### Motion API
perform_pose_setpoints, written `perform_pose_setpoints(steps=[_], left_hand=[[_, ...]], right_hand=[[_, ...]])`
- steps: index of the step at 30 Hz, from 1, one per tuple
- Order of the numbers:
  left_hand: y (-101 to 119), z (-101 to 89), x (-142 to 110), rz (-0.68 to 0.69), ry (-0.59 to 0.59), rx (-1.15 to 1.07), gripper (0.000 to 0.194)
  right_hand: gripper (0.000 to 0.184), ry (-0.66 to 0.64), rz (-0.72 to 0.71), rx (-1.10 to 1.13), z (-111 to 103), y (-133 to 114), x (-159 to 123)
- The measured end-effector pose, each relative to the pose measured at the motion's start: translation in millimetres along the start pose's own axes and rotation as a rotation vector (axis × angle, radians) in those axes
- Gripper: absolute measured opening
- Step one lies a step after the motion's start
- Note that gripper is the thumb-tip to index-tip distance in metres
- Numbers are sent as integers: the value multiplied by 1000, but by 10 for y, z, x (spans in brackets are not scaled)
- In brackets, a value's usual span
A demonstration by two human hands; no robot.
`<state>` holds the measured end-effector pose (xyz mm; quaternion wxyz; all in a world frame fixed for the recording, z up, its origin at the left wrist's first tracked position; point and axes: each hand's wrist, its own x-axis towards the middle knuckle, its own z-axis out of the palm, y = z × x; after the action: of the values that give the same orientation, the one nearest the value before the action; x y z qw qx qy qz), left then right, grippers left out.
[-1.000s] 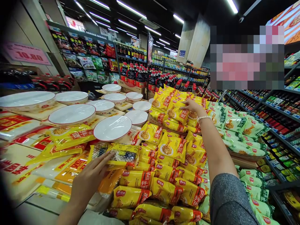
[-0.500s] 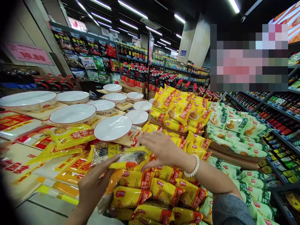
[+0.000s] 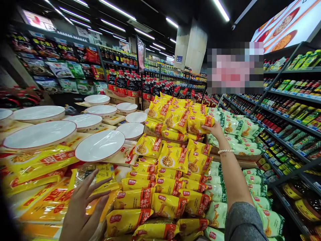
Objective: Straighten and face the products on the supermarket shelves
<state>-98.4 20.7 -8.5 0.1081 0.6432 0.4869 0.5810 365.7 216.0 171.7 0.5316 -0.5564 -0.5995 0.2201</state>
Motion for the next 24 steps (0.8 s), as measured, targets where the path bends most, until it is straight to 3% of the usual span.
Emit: perform_pose_setpoints(steps=[4, 9, 12, 16, 18, 21, 24], left_hand=[[-70, 0, -1, 36, -85, 19, 63], [120, 39, 48, 106, -71, 33, 62], [188, 57, 49, 99, -42, 28, 58], [88, 22, 38, 149, -44, 85, 60], [-8, -17, 36, 172, -56, 122, 59], [-116, -83, 30, 158, -34, 180, 53], [-141, -145, 43, 150, -31, 254, 45]], right_hand=[[63, -42, 117, 35, 32, 374, 111], [57, -53, 165, -29, 140, 587, 213], [61, 30, 174, -133, 116, 569, 278], [59, 218, 172, -656, 121, 483, 248], [58, 208, 163, -840, 157, 451, 211], [64, 166, 161, -933, 232, 398, 167], [88, 209, 180, -1072, 317, 256, 48]])
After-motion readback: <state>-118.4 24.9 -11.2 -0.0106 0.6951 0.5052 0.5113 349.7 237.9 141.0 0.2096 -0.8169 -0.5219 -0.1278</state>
